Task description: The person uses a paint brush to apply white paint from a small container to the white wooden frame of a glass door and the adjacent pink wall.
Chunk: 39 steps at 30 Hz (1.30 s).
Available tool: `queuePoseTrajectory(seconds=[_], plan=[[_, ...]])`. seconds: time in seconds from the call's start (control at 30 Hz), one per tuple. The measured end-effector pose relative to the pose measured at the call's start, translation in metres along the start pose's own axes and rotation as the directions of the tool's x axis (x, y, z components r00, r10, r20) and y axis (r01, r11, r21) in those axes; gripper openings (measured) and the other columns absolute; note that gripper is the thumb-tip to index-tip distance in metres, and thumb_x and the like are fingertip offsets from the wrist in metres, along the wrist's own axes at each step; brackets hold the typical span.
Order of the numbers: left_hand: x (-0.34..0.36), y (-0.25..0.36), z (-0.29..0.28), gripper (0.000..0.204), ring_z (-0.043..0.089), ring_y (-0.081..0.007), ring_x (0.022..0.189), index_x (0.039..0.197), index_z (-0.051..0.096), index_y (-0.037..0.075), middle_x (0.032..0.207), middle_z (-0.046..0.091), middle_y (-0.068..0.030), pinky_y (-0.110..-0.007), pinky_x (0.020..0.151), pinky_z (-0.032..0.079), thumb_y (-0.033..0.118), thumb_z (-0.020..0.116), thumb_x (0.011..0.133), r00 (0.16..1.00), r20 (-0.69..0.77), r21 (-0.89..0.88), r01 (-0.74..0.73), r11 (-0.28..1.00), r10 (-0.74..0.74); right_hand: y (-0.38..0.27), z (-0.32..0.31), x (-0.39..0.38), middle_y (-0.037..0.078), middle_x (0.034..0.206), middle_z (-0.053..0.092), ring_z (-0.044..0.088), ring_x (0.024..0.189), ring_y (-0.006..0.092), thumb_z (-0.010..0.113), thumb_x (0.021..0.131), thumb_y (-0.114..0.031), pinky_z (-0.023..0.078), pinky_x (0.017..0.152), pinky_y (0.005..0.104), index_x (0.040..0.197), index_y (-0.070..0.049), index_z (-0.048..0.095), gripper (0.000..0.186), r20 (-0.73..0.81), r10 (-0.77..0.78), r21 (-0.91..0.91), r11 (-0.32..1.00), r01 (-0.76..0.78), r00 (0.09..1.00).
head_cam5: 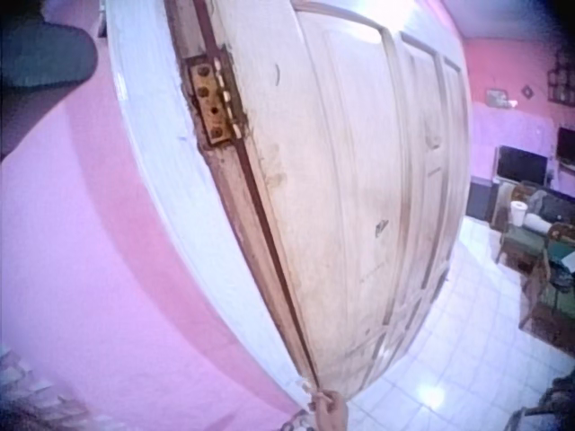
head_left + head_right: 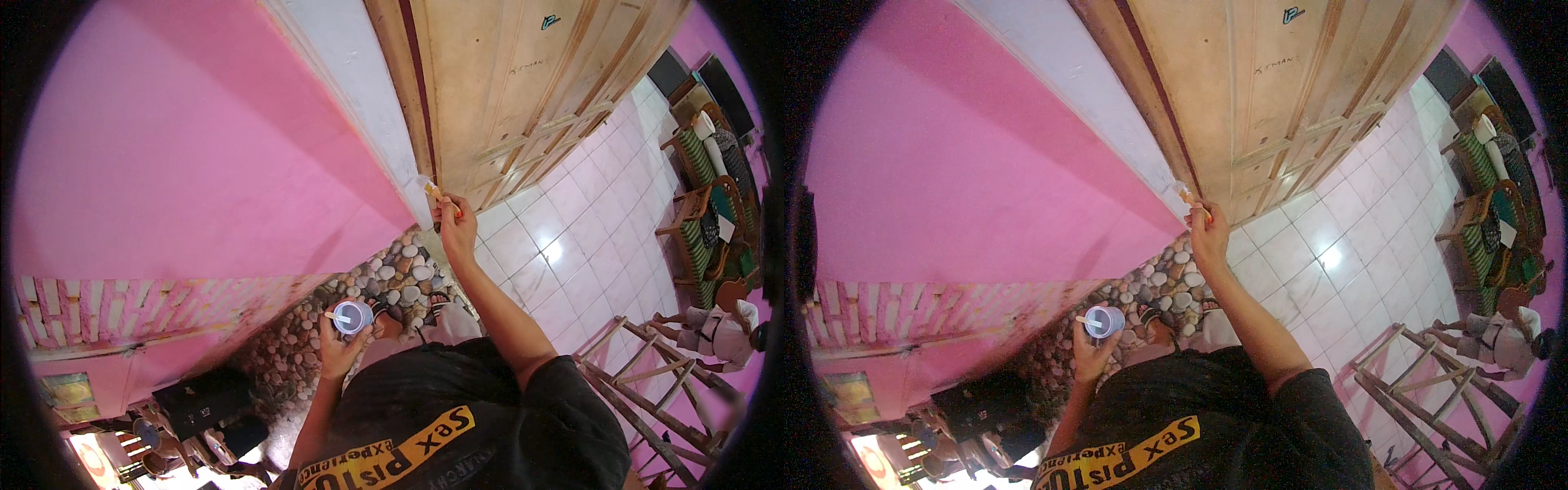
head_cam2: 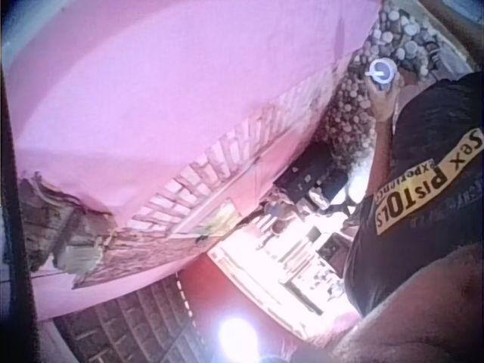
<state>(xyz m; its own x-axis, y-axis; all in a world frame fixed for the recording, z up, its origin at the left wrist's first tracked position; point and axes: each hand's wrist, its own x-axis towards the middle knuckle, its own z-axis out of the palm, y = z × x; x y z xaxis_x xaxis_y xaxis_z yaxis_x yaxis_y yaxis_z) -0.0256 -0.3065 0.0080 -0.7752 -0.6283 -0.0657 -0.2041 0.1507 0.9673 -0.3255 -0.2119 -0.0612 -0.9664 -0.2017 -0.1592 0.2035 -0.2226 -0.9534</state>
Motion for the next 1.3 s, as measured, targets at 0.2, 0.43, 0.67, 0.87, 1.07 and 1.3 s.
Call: queuePoseTrajectory(seconds=[0.2,0.43,0.67,0.87,1.07,1.3], plan=[[0.015,0.022,0.009,0.064,0.060,-0.0189,0.117,0.135,0.048,0.000,0.128,0.059,-0.0122,-0.036,0.101,0.049,0.005,0.083,0.082,1.000,0.015,0.140,0.007,0.990,-0.009,-0.025,0.024,-0.001,0.011,0.095,0.071,0.068,0.079,0.0159,0.058,0.105,-0.019,0.056,0.073,0.0283,0.115,0.005,0.063,0.027,0.088,-0.029,0.066,0.998,0.023,0.996],[0.039,0.020,0.012,0.065,0.062,-0.0239,0.120,0.135,0.050,0.005,0.131,0.060,-0.0129,-0.038,0.099,0.052,0.011,0.085,0.081,0.990,-0.035,0.179,-0.127,0.976,0.135,-0.138,-0.012,-0.070,0.010,0.090,0.072,0.068,0.078,0.0134,0.064,0.101,-0.015,0.055,0.069,0.0275,0.112,0.005,0.064,0.023,0.408,-0.069,-0.120,0.984,0.129,0.910],[0.048,0.024,0.011,0.072,0.060,-0.0349,0.122,0.137,0.049,0.006,0.130,0.059,-0.0161,-0.040,0.102,0.050,0.007,0.085,0.074,0.980,0.014,0.258,-0.195,0.946,0.198,-0.194,-0.009,-0.112,0.010,0.084,0.068,0.069,0.069,0.0217,0.074,0.088,-0.007,0.053,0.062,0.0311,0.106,-0.005,0.065,0.019,0.837,-0.187,-0.279,0.661,0.696,0.513],[0.050,0.024,0.007,0.073,0.058,-0.0359,0.123,0.134,0.052,0.005,0.131,0.057,-0.0175,-0.041,0.103,0.048,0.005,0.086,0.069,0.968,0.024,0.282,-0.246,0.927,0.250,-0.184,0.013,-0.122,0.011,0.079,0.064,0.067,0.069,0.0298,0.072,0.086,-0.006,0.053,0.060,0.0405,0.103,-0.007,0.064,0.019,0.888,-0.069,-0.325,0.607,0.725,0.455],[0.049,0.017,0.006,0.071,0.059,-0.0364,0.121,0.132,0.053,0.005,0.131,0.056,-0.0172,-0.042,0.101,0.051,0.004,0.086,0.069,0.947,0.046,0.335,-0.314,0.889,0.317,-0.143,0.034,-0.123,0.011,0.082,0.065,0.066,0.071,0.0322,0.070,0.087,-0.010,0.055,0.063,0.0410,0.103,-0.005,0.065,0.017,0.943,-0.107,-0.254,0.386,0.887,0.316],[0.045,0.008,0.003,0.071,0.060,-0.0369,0.120,0.132,0.055,0.006,0.133,0.056,-0.0170,-0.042,0.099,0.052,0.005,0.086,0.069,0.960,-0.001,0.267,-0.268,0.926,0.279,-0.140,0.046,-0.126,0.013,0.085,0.066,0.067,0.074,0.0342,0.068,0.088,-0.011,0.055,0.065,0.0439,0.099,-0.002,0.062,0.016,0.949,-0.055,-0.267,0.385,0.883,0.311]])
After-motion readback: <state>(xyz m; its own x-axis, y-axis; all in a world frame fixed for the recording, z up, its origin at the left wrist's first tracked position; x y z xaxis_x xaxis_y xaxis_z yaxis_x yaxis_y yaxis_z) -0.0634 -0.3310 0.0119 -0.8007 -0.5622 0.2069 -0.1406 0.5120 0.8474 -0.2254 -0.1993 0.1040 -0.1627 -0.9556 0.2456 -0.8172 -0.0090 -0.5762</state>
